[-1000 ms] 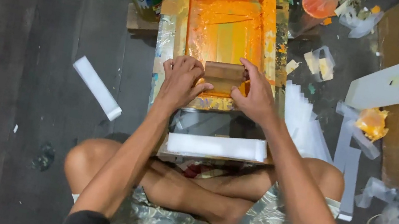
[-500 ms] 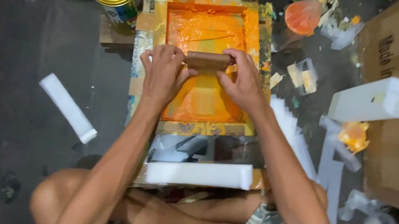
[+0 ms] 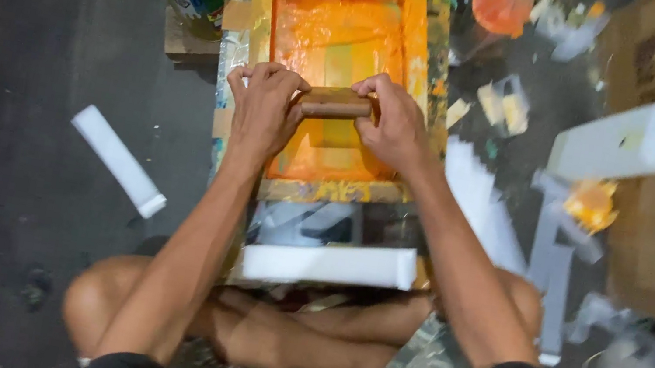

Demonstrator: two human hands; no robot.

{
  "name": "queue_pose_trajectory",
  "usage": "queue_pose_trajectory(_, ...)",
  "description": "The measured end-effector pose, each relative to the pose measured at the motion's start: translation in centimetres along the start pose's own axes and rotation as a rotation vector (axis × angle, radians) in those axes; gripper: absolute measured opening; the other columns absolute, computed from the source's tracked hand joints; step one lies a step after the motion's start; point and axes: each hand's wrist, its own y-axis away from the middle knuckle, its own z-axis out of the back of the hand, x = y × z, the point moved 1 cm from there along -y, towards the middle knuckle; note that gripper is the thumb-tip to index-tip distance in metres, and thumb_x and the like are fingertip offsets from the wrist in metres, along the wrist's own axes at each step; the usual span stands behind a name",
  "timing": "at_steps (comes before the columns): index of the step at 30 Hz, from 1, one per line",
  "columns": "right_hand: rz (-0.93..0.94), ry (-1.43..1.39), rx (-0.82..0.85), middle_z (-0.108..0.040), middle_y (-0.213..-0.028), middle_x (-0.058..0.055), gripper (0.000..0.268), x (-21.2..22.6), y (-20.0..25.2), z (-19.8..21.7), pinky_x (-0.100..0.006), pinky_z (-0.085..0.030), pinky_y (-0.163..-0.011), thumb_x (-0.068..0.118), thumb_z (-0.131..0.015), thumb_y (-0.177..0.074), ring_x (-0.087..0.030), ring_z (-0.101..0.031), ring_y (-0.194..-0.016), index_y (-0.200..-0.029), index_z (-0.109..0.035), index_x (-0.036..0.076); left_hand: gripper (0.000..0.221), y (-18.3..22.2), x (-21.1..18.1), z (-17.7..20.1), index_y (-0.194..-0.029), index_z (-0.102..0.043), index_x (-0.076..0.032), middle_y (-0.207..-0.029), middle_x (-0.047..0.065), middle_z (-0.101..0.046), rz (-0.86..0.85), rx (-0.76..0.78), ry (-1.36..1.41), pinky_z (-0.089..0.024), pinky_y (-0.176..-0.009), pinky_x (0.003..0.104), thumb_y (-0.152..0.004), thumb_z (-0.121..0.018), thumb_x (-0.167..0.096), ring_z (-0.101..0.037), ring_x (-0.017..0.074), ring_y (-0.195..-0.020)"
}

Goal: Manual screen printing of orange ink onto small white strips using a squeegee and a screen frame while sitting on the floor.

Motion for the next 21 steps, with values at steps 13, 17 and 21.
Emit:
queue_pose_trajectory(13,-0.008,-0.034,0.063,-0.073,-0.095,-0.015,0.036,4.4,6.3,1.9,-0.054,-0.053,-0.083,0.000,-0.069,-0.075,-0.044,-0.069,-0.098,-0.108,-0.062,0.012,0.026,6.3,-3.2,2.5,-0.100,-0.071,-0.018,-0.088,0.002,-0.072,0.019,0.069,0.122,-0.024,-0.102,0.051,-0.080,-0.083,-0.007,-0.060,0.0230,-0.111)
queue_pose_trajectory(17,-0.003,-0.054,0.086,-0.073,-0.093,-0.016,0.036,5.7,7.6,2.6,-0.051,-0.055,-0.076,-0.002,-0.067,-0.075,-0.045,-0.070,-0.095,-0.109,-0.064,0.009,0.024,7.8,-3.7,2.7,-0.102,-0.070,-0.020,-0.090,0.001,-0.072,0.025,0.094,0.130,-0.023,-0.103,0.050,-0.084,-0.080,-0.008,-0.059,0.0219,-0.110)
queue_pose_trajectory(21,-0.019,-0.056,0.086,-0.073,-0.091,-0.018,0.035,6.6,8.6,2.9,-0.048,-0.056,-0.075,-0.004,-0.066,-0.078,-0.044,-0.071,-0.092,-0.111,-0.066,0.009,0.023,8.7,-4.5,3.4,-0.104,-0.070,-0.020,-0.091,0.003,-0.073,0.042,0.115,0.154,-0.023,-0.104,0.052,-0.085,-0.080,-0.012,-0.059,0.0239,-0.109)
